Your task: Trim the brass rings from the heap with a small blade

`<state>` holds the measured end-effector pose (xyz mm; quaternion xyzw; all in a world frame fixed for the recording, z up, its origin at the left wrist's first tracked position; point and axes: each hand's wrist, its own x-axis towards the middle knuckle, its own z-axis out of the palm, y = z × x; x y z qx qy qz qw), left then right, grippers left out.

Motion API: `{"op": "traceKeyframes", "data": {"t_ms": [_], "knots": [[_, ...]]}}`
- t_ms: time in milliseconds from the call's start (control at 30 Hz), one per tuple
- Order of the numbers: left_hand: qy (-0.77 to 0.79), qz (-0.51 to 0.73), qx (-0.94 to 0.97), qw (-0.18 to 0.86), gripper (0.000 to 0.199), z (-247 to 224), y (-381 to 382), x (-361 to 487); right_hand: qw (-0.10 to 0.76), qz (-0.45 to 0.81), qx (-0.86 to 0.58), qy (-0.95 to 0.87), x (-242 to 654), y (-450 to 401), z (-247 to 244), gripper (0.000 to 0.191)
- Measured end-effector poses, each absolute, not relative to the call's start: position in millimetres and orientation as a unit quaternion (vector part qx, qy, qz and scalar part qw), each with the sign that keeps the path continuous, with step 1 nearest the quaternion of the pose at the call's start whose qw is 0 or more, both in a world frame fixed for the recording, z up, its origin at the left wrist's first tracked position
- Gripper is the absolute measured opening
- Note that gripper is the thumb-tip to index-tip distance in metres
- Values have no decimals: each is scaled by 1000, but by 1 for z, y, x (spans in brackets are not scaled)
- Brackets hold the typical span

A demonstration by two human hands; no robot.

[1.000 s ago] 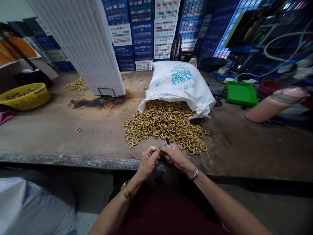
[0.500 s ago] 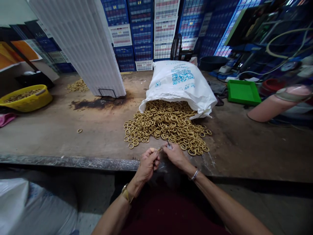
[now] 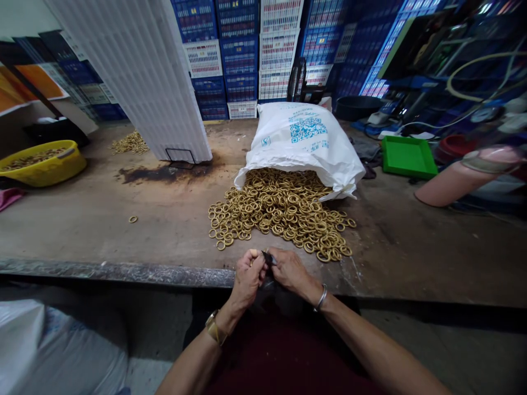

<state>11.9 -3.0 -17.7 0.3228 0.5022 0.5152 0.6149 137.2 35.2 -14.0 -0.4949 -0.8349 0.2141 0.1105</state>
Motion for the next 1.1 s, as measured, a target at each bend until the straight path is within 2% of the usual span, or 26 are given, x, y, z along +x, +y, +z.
{"op": "traceKeyframes", "data": {"t_ms": [133,200,433,633,767,900,1000,1100], "knots": [[483,538,294,625,33,-17,-8,10,40,182,-518,-835,133,43,-12,18],[467,539,288,640,32,-11,-12,8,32,158,-538,-828,132,52,-12,19],[382,549,211,713,28,-1,-14,-2,119,88,-592,-792,126,85,-5,24],[369,550,161,732,24,-12,-10,-6,77,66,-610,-786,120,100,-9,20],[335,540,121,763,20,-12,-8,-10,121,75,-599,-788,124,101,-11,18],[306,531,63,788,22,-10,-3,-12,224,162,-557,-783,131,100,-15,17],[319,536,44,781,23,-8,1,-11,293,296,-550,-723,137,97,-19,15],[342,551,83,757,24,-6,6,-8,318,460,-549,-622,142,88,-20,14]]}}
